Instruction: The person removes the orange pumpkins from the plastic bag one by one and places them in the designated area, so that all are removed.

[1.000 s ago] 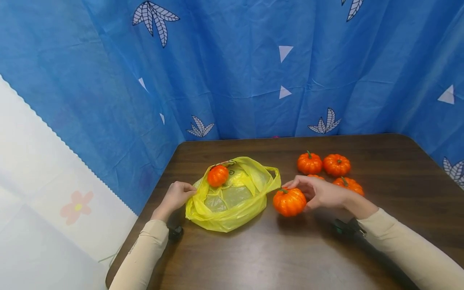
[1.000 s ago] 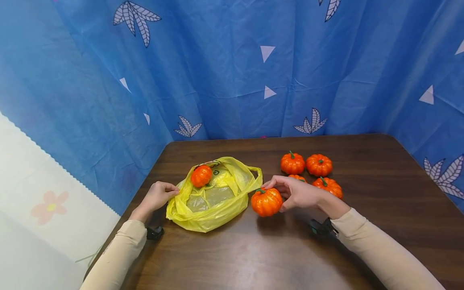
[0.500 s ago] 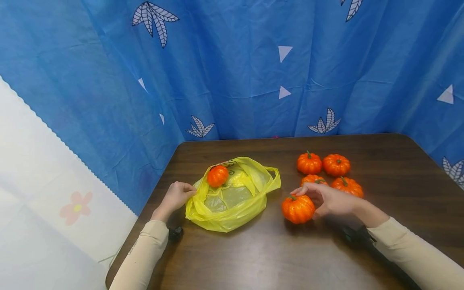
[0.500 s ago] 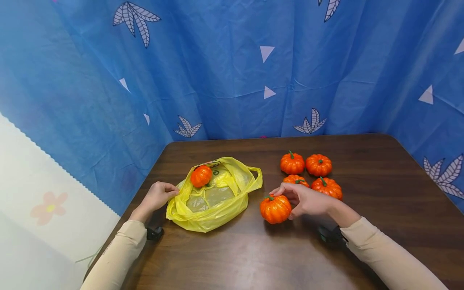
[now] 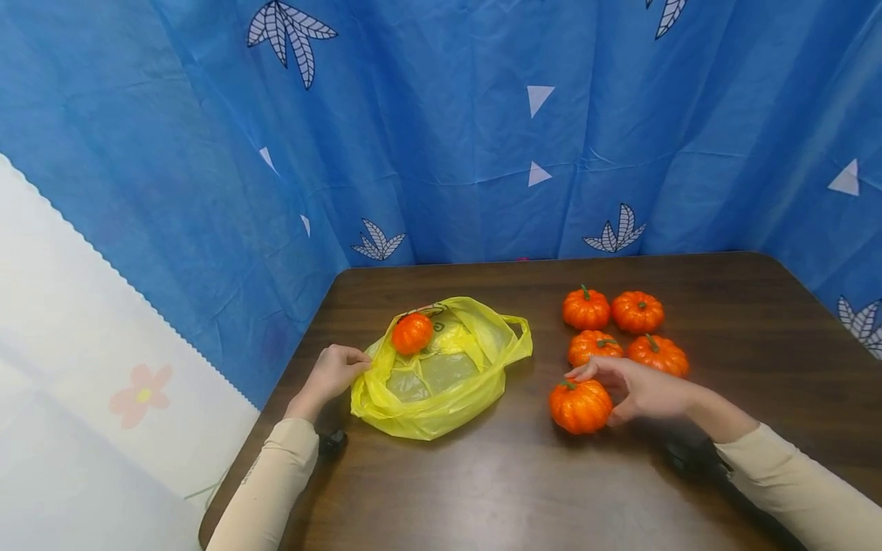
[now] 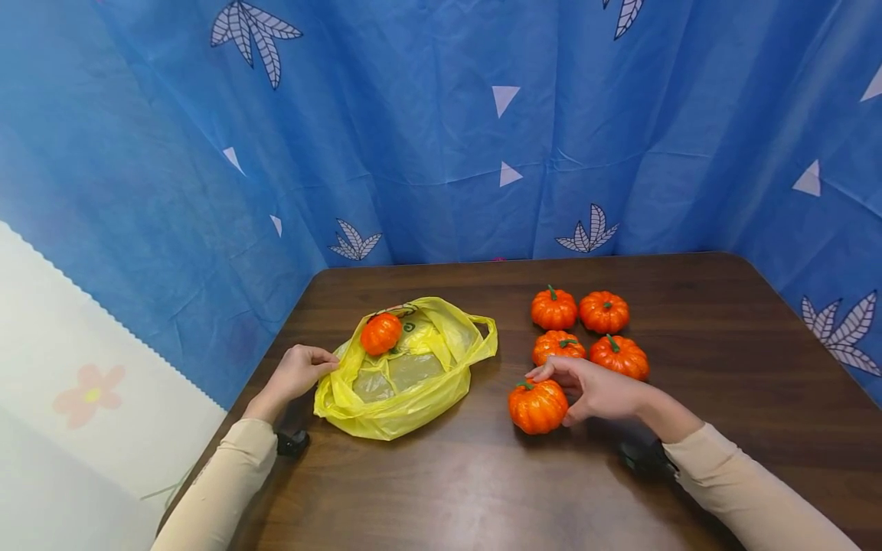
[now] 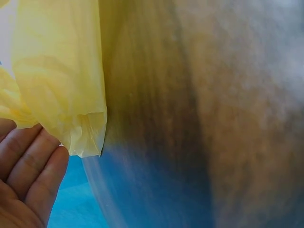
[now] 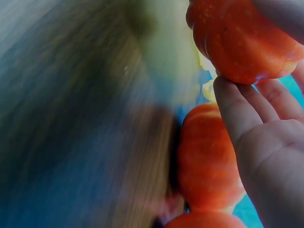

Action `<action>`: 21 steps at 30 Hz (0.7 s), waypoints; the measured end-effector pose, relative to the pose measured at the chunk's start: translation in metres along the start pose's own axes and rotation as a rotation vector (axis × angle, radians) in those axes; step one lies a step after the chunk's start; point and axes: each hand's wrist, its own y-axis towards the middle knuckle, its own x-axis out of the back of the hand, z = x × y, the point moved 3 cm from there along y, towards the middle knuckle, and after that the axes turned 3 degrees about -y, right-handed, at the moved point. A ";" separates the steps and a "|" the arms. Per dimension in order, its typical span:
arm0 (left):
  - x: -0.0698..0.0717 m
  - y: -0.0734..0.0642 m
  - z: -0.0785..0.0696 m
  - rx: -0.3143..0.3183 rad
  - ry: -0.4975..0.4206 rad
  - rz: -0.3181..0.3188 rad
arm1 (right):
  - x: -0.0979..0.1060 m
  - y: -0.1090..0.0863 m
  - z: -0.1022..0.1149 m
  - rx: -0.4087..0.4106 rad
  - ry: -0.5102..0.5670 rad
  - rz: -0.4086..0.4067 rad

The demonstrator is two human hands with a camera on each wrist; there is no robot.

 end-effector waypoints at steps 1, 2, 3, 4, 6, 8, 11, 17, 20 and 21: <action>0.000 0.000 0.000 0.001 -0.001 0.000 | 0.000 -0.002 -0.001 -0.005 -0.004 -0.004; -0.001 0.000 0.001 0.001 0.001 -0.001 | 0.001 -0.004 -0.002 -0.010 -0.008 -0.009; -0.001 0.001 0.001 0.002 -0.001 -0.003 | 0.001 -0.005 -0.003 -0.013 -0.009 -0.014; -0.001 0.001 0.001 0.002 -0.003 -0.005 | 0.001 -0.007 -0.004 -0.017 -0.008 -0.018; -0.001 0.001 0.001 0.002 -0.005 -0.008 | 0.002 -0.010 -0.005 -0.021 -0.007 -0.022; -0.001 0.002 0.001 0.004 -0.003 -0.007 | 0.002 -0.012 -0.005 -0.014 -0.012 -0.024; 0.000 0.001 0.002 0.011 -0.001 0.001 | 0.002 -0.015 -0.006 -0.006 -0.027 -0.029; 0.000 0.000 0.001 0.023 -0.008 0.004 | 0.003 -0.021 -0.009 0.008 -0.027 -0.053; 0.000 0.000 0.001 0.015 -0.003 0.001 | 0.004 -0.025 -0.009 0.016 -0.031 -0.050; 0.000 0.000 0.001 0.012 0.001 0.001 | 0.005 -0.026 -0.010 0.019 -0.034 -0.047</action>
